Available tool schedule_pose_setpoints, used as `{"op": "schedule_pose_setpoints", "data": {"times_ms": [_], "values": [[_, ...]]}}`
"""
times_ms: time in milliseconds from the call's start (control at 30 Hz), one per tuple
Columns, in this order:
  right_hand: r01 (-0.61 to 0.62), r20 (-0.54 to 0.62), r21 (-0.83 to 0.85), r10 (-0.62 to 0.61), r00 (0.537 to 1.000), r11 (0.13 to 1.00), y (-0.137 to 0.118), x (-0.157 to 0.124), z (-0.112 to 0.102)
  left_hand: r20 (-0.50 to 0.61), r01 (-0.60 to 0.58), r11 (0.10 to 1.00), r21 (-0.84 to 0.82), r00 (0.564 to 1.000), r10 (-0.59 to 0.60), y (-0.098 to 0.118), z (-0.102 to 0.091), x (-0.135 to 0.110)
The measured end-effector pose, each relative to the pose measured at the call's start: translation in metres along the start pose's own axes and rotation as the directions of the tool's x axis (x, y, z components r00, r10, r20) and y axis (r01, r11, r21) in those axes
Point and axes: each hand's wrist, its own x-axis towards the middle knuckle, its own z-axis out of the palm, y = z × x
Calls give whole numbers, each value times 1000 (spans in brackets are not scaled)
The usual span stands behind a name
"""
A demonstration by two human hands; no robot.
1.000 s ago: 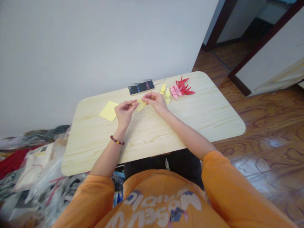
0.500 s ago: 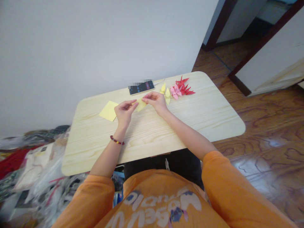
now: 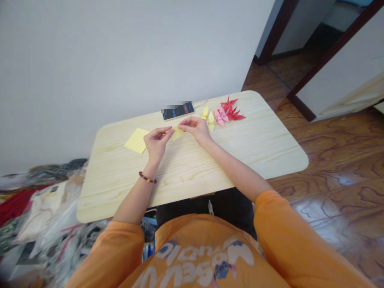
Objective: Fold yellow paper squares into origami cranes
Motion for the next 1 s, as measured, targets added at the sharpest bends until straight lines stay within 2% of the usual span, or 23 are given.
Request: {"op": "schedule_pose_setpoints", "data": {"times_ms": [200,600,1000], "values": [[-8,-2,-5,8,1000,1000,0,-1,-1,-3,-6,1000,12,1000,6,-2,-1,-1],[60,1,-19,-60,998,998,-10,-8,3,-39,-110,992,55,993,112,-5,-1,-4],[103,26,-5,-103,994,995,-14,-12,5,10,-216,973,77,976,216,-4,-3,-5]]}}
